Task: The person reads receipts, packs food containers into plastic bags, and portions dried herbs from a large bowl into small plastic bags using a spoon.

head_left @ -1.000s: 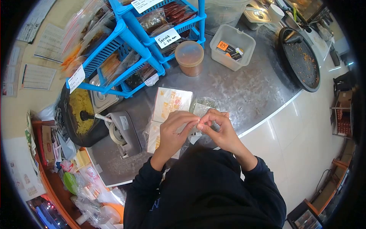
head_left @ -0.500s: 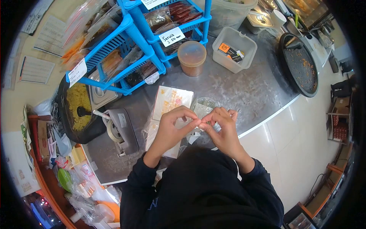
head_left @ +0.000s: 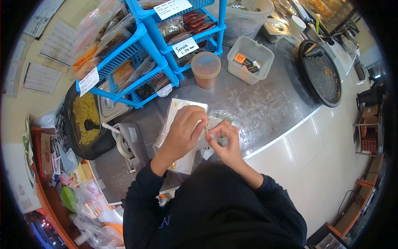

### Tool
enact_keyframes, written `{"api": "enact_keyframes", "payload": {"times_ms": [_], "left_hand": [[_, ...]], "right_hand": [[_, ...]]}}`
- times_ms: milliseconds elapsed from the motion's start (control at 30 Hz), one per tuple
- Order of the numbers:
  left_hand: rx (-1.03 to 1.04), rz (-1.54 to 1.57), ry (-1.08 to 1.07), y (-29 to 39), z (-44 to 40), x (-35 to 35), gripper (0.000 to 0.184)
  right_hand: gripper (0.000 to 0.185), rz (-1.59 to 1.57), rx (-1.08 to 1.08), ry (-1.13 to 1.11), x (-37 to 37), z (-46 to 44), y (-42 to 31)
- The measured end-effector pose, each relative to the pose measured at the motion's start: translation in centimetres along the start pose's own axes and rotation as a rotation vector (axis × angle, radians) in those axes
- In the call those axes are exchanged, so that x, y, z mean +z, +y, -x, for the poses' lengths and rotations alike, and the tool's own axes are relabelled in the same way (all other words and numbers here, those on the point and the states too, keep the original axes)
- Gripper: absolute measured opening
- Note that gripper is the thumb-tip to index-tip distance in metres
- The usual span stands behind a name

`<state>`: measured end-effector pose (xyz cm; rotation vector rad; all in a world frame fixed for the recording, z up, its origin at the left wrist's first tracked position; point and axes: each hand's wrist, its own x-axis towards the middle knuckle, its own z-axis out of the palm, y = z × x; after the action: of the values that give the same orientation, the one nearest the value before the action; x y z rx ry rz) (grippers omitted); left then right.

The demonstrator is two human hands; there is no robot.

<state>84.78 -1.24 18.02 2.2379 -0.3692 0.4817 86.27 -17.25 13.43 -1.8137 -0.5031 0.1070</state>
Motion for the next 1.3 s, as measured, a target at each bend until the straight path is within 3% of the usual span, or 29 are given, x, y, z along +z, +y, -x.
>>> {"api": "enact_keyframes", "payload": {"times_ms": [133, 200, 267, 367, 400, 433, 567, 600, 633, 767, 800, 900, 967, 1033, 1133, 1233, 1300], "left_hand": [[-0.028, 0.051, 0.101, 0.3, -0.2, 0.0, 0.017], [0.076, -0.024, 0.085, 0.7, -0.4, 0.2, 0.016], [0.099, -0.080, 0.079, 0.0, -0.1, 0.7, 0.015], [-0.113, -0.005, 0.154, 0.7, 0.9, -1.3, 0.018], [-0.170, 0.003, 0.191, 1.1, 1.3, -2.0, 0.020], [-0.242, 0.120, 0.196, 1.0, 2.3, -2.4, 0.038], [-0.414, -0.071, 0.263, 2.4, 7.9, -3.4, 0.074], [-0.502, -0.066, 0.326, 3.0, 9.5, -2.9, 0.073], [-0.592, -0.080, 0.410, 3.7, 11.0, -2.7, 0.072], [-0.833, -0.203, 0.745, 9.0, 17.5, -1.7, 0.058], [-0.891, -0.218, 0.813, 10.2, 19.2, -1.4, 0.056], [-0.992, -0.310, 1.012, 14.4, 23.4, -0.7, 0.049], [-1.046, -0.451, 1.084, 17.3, 26.6, -0.2, 0.047], [-1.093, -0.510, 1.178, 19.8, 29.7, 0.5, 0.045], [-1.133, -0.516, 1.362, 23.5, 35.1, 1.4, 0.042], [-1.140, -0.587, 1.533, 27.3, 41.0, 2.2, 0.038], [-1.163, -0.644, 1.637, 31.0, 43.8, 1.9, 0.034]], "right_hand": [[0.010, 0.096, -0.060, 0.074, -0.3, -0.4, -1.0], [0.014, 0.195, -0.085, 0.055, -0.7, -0.4, -0.9], [0.023, 0.278, -0.053, -0.008, -0.7, -0.2, 0.7], [0.050, 0.144, -0.236, -0.062, -2.8, -2.1, -0.4], [0.057, 0.175, -0.263, -0.179, -3.7, -2.8, -0.6], [0.065, 0.205, -0.302, -0.296, -4.5, -3.9, -0.9], [0.056, 0.391, -0.364, -0.690, -2.6, -5.8, -0.3], [0.051, 0.416, -0.373, -0.818, -2.0, -6.1, -0.3], [0.037, 0.488, -0.381, -0.792, -1.2, -6.1, 0.0], [0.021, 0.215, -0.579, -0.779, 0.4, -7.2, -0.5], [0.016, 0.087, -0.356, -0.840, 0.9, -6.9, -2.3], [0.022, 0.056, -0.284, -0.951, 2.3, -6.4, -5.5], [0.015, -0.046, -0.042, -1.048, 2.7, -5.9, -7.6], [0.021, -0.116, 0.108, -0.816, 2.9, -3.6, -10.3], [0.030, -0.215, 0.167, -0.766, 3.6, -0.9, -15.9], [0.030, -0.485, -0.035, -0.853, 5.6, -1.2, -16.6], [0.030, -0.601, -0.067, -0.656, 8.2, 3.5, -21.3]]}}
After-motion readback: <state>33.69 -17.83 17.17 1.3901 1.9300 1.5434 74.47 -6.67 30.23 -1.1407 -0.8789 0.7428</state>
